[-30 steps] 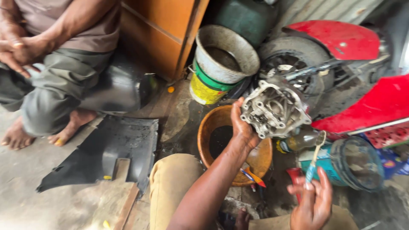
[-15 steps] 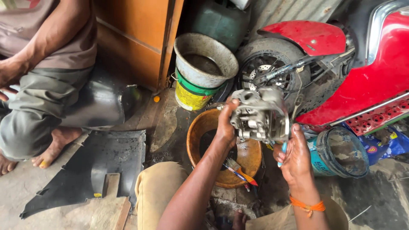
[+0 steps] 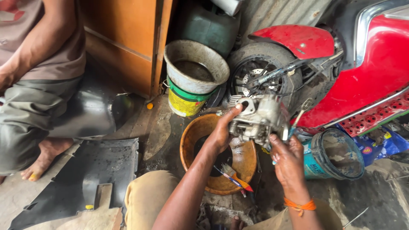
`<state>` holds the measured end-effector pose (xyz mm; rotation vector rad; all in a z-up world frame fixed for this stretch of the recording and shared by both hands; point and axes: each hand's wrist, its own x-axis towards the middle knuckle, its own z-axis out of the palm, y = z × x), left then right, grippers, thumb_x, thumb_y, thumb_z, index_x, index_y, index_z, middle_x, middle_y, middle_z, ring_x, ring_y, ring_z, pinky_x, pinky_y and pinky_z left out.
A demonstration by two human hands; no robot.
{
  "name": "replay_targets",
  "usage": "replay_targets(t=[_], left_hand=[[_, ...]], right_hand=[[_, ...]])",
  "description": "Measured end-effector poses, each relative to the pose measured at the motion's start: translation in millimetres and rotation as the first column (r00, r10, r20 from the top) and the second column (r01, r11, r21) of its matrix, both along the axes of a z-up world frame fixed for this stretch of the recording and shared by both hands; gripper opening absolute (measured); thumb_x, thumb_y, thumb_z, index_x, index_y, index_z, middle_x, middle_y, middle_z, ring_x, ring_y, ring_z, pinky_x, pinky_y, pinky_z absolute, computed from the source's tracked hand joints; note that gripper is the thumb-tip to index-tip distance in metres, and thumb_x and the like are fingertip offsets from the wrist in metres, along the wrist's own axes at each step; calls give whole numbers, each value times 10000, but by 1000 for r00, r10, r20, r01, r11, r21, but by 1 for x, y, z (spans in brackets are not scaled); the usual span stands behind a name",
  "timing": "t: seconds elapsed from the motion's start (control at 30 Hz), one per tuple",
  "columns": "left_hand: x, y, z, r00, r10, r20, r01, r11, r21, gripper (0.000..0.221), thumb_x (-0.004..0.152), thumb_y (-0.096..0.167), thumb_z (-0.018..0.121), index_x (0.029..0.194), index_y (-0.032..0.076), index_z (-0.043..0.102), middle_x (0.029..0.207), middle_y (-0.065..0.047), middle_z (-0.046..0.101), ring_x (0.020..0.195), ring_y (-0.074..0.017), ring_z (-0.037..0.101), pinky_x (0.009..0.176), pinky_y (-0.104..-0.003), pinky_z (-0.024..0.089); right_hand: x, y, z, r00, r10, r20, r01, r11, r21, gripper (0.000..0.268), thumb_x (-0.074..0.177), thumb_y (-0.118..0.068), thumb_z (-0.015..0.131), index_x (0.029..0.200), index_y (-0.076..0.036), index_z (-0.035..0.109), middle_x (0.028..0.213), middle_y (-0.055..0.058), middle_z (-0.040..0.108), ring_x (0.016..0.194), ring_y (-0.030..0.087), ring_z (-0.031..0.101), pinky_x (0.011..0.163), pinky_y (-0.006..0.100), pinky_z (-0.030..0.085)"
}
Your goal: Cleaning a motorcycle engine component with a brush and cleaning fluid.
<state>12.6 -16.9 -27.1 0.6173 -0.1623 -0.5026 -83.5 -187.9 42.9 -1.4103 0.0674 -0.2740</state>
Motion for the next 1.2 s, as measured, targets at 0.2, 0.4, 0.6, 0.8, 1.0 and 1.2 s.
replay_targets(t=[0.2,0.4,0.6,0.8,1.0,1.2], left_hand=[[-8,9,16,997,21,-69,-17,998,60,687,851,588,629,1339,104,615,1218,-139,710,1080,-257,695,923,-441,567],[-6,19,2,992,83,-97,-88,995,-42,605,829,497,697,1289,106,643,1183,-90,703,1083,-255,667,882,-423,572],[-5,28,-1,976,155,-150,-167,984,-65,654,824,478,752,1298,51,613,1199,-126,697,1082,-299,688,956,-480,571],[-6,25,2,971,149,-187,-165,984,-69,707,821,514,735,1326,38,599,1215,-147,707,1086,-312,701,963,-503,572],[-7,22,-5,963,209,-172,-215,976,-17,698,842,497,749,1335,30,590,1204,-146,699,1087,-299,697,972,-497,569],[-10,22,2,961,197,-194,-203,979,-11,693,831,508,740,1321,38,596,1200,-140,708,1084,-294,708,966,-489,581]], right_hand=[[-2,-8,-24,999,-18,43,19,1000,-20,138,924,6,715,994,-64,619,843,-13,662,521,4,416,443,207,318],[-8,-8,-21,1000,29,10,-27,990,-139,348,872,19,757,1207,-27,677,827,5,664,562,4,469,477,183,351],[-9,-20,-36,984,179,-2,-179,984,-13,404,795,28,752,1178,-20,635,1022,24,729,922,124,739,858,308,616],[-11,-32,-60,979,199,34,-200,980,10,380,822,-14,852,1064,-55,562,810,-98,458,646,-25,466,848,303,634],[-15,-24,-34,981,171,-88,-180,978,-106,482,791,-53,829,1236,-17,646,692,-104,417,565,-15,325,558,188,345],[-13,-27,-43,972,235,-28,-236,970,-55,540,829,-71,835,1323,3,628,745,-100,457,606,-19,372,722,223,507]])
